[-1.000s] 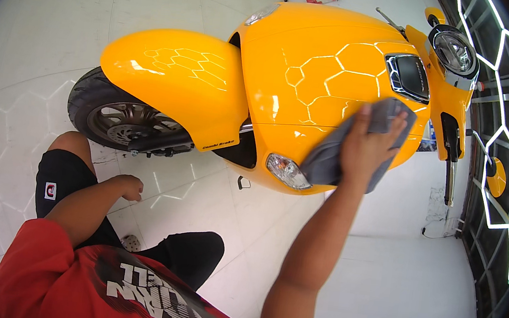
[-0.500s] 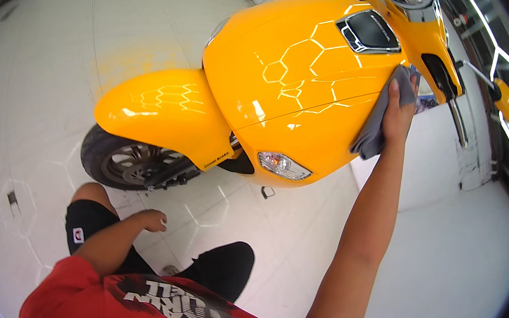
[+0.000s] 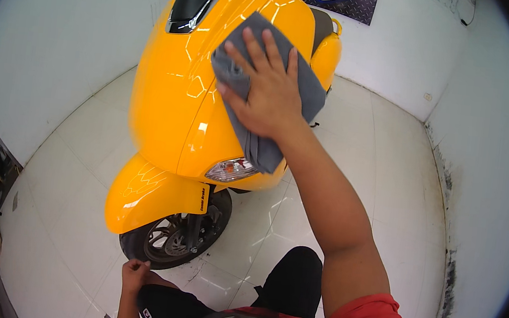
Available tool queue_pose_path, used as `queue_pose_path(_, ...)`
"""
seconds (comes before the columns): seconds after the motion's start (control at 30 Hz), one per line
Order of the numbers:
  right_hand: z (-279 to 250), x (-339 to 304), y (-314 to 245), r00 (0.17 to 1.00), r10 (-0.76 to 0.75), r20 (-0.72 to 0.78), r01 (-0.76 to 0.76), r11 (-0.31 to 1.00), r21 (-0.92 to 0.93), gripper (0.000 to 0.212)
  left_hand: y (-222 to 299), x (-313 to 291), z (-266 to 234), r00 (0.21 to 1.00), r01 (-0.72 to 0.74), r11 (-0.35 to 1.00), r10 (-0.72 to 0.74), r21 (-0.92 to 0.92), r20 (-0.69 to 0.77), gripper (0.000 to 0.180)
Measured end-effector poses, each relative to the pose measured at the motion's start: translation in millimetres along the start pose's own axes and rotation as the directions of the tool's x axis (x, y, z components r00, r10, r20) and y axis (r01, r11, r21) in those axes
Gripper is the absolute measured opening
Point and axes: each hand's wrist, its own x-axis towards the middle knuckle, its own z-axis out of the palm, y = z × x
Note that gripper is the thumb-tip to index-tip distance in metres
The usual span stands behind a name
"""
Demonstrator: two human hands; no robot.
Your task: The person cleans a yellow scooter in a garage. They use a small brush to scrub the scooter's body and mirrors, then wipe the surfaces with a gray microfiber cloth, focusing on the front fairing, headlight area, and front fender.
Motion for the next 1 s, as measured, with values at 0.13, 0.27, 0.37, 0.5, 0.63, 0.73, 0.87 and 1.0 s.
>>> queue_pose_path(0.13, 26, 93, 60, 0.915, 0.384, -0.125, -0.388, 0.922, -0.008, 0.066, 19, 16, -31, 0.939, 0.032, 0.996, -0.002, 0.080, -0.344, 0.051)
queue_pose_path(0.27, 11, 73, 42, 0.810, 0.569, -0.142, -0.555, 0.822, 0.128, 0.070, 29, 36, -25, 0.962, 0.023, 0.983, 0.028, 0.181, -0.272, 0.089)
queue_pose_path(0.37, 4, -19, 6, 0.707, 0.706, -0.027, -0.644, 0.660, 0.386, 0.073, 30, 45, -19, 0.960, -0.189, 0.982, 0.191, 0.027, -0.205, 0.090)
queue_pose_path(0.5, 46, -163, -54, 0.687, 0.726, -0.030, -0.612, 0.601, 0.515, 0.073, 32, 52, -18, 0.950, -0.295, 0.953, 0.300, 0.061, -0.091, 0.081)
queue_pose_path(0.63, 66, -215, -68, 0.589, 0.795, -0.144, -0.512, 0.505, 0.695, 0.070, 39, 58, -16, 0.951, -0.255, 0.956, 0.275, 0.148, -0.140, 0.068)
queue_pose_path(0.73, 35, -170, -38, 0.720, 0.693, 0.043, -0.604, 0.595, 0.531, 0.070, 46, 60, -20, 0.972, -0.187, 0.958, 0.213, 0.215, -0.101, 0.066)
queue_pose_path(0.87, 14, -42, -21, 0.769, 0.587, -0.254, -0.501, 0.800, 0.332, 0.072, 53, 61, -30, 0.979, -0.176, 0.949, 0.197, 0.262, -0.059, 0.066)
queue_pose_path(1.0, 20, -41, -77, 0.729, 0.621, -0.286, -0.568, 0.783, 0.254, 0.069, 56, 66, -38, 0.994, -0.095, 0.955, 0.105, 0.280, -0.021, 0.065)
